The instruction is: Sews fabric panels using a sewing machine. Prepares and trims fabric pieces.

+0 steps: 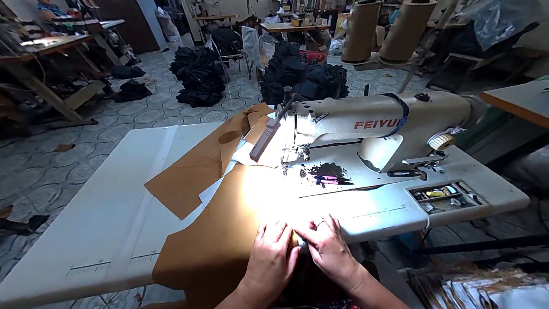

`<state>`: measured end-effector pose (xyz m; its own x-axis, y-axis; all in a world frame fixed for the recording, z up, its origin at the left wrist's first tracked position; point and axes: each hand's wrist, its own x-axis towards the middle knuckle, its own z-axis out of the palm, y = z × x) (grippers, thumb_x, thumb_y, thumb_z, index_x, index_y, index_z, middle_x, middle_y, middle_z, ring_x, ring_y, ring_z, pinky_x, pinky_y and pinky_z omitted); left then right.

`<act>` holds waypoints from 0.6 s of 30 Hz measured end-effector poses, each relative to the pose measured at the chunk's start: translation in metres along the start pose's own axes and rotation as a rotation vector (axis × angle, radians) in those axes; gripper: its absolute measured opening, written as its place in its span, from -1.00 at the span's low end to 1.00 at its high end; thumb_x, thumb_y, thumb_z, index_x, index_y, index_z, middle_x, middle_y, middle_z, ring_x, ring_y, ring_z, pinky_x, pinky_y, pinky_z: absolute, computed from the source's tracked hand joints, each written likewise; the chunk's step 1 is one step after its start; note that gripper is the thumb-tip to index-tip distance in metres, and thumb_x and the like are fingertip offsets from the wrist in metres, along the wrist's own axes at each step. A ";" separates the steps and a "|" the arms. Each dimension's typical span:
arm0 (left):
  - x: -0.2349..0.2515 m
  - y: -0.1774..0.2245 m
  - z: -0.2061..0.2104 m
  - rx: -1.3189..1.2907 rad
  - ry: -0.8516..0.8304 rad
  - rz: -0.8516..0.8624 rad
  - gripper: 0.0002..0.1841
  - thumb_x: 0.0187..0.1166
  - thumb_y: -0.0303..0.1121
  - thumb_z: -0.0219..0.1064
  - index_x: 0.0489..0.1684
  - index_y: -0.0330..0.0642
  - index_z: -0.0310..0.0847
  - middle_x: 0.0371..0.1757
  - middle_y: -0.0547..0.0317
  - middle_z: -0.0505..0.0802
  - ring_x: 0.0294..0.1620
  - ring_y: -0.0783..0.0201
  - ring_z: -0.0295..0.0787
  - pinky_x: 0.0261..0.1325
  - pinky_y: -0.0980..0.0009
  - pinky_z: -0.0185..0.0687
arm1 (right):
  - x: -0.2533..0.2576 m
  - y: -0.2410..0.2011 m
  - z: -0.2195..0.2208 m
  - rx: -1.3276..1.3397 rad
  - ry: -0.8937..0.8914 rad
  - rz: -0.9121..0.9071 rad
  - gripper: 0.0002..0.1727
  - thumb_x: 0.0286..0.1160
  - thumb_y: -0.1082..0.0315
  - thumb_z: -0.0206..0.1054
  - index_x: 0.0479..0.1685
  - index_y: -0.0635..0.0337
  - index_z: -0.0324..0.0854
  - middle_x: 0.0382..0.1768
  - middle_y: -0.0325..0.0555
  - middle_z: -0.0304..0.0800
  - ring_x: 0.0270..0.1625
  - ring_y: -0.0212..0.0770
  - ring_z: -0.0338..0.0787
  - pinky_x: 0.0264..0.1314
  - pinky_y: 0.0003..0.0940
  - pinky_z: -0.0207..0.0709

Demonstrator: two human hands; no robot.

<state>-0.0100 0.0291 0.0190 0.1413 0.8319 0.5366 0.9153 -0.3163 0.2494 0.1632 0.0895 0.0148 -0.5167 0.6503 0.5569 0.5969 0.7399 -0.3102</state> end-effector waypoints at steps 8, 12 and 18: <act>0.005 -0.002 0.005 -0.037 -0.001 -0.073 -0.65 0.50 -0.24 0.20 0.03 -0.14 0.89 0.21 0.08 0.91 0.33 0.00 0.83 0.38 -0.20 0.61 | 0.009 0.008 0.000 -0.025 -0.052 -0.020 -0.53 0.25 0.39 0.26 0.10 -0.24 0.92 -0.25 -0.03 0.81 -0.01 0.12 0.78 0.13 0.17 0.55; 0.025 -0.019 0.011 -0.025 0.004 -0.066 -0.65 0.47 -0.31 0.19 0.02 -0.13 0.89 0.22 0.10 0.91 0.29 0.03 0.85 0.31 -0.12 0.64 | 0.035 0.015 0.000 -0.001 -0.152 0.018 -0.49 0.26 0.47 0.32 0.19 -0.21 0.88 -0.13 0.07 0.86 0.15 0.25 0.77 0.30 0.33 0.46; 0.059 -0.042 0.016 -0.056 -0.095 -0.090 -0.64 0.44 -0.52 0.25 0.13 -0.20 0.86 0.28 0.01 0.88 0.32 -0.07 0.81 0.34 -0.18 0.58 | 0.077 0.028 0.004 0.001 -0.358 0.109 -0.59 0.58 0.25 0.20 0.33 -0.14 0.81 0.38 0.14 0.74 0.62 0.28 0.50 0.67 0.33 0.15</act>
<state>-0.0338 0.0991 0.0273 0.0968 0.8969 0.4314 0.9038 -0.2608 0.3393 0.1379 0.1605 0.0460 -0.6323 0.7440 0.2160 0.6594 0.6632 -0.3540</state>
